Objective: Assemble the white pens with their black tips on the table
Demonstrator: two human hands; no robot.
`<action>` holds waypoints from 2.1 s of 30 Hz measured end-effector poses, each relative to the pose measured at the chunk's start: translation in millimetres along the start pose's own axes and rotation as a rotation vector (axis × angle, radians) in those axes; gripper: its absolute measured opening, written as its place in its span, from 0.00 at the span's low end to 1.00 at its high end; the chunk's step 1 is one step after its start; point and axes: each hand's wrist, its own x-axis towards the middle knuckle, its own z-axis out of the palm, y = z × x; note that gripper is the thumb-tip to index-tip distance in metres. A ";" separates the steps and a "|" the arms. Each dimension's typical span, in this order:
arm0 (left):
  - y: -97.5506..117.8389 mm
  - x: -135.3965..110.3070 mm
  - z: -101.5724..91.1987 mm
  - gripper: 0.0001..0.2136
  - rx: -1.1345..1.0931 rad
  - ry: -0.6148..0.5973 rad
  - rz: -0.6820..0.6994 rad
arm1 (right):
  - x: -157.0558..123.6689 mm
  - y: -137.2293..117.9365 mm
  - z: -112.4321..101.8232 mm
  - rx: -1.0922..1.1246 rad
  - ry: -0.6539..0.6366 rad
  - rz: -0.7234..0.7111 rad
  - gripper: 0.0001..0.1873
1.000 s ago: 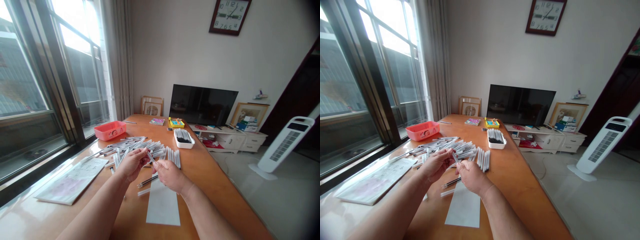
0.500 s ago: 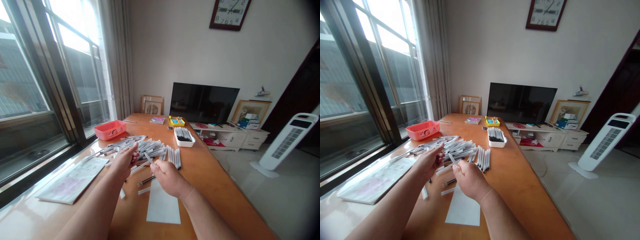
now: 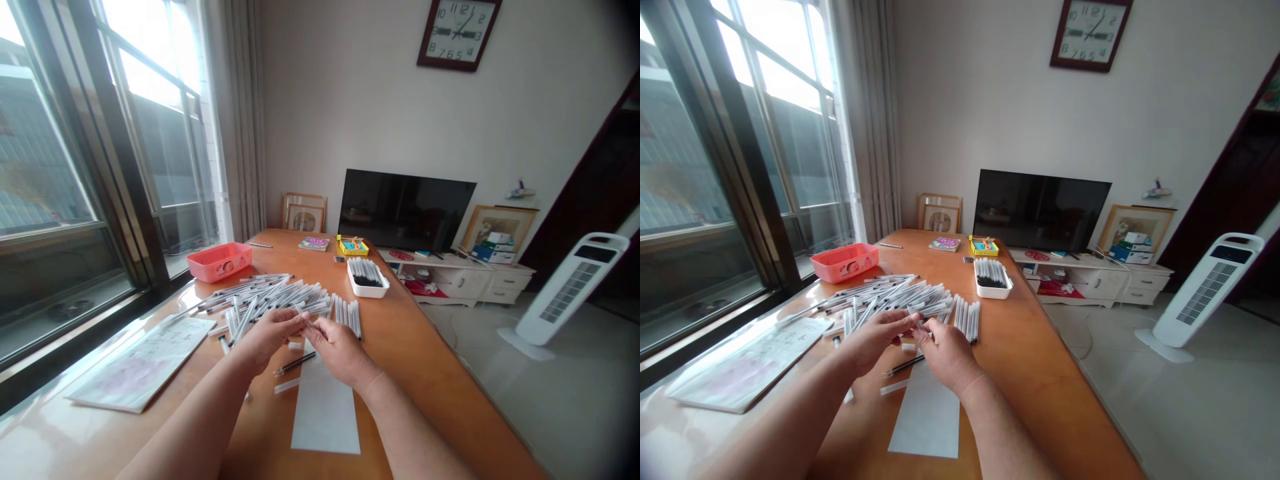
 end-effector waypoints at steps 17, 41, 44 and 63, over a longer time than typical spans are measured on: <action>2.5 11.1 -10.8 0.06 -0.581 0.190 -0.034 | 7.4 1.2 3.6 0.747 -0.003 0.285 0.26; 1.4 8.5 -2.9 0.07 -0.573 0.151 -0.017 | 4.0 -5.6 7.2 0.624 0.053 0.153 0.25; 1.7 8.3 -3.0 0.07 -0.579 0.166 -0.015 | 3.5 -5.0 7.0 0.622 0.087 0.106 0.23; 3.3 6.2 -2.0 0.09 -0.542 0.182 0.000 | 3.9 -3.2 7.7 0.699 0.009 0.209 0.26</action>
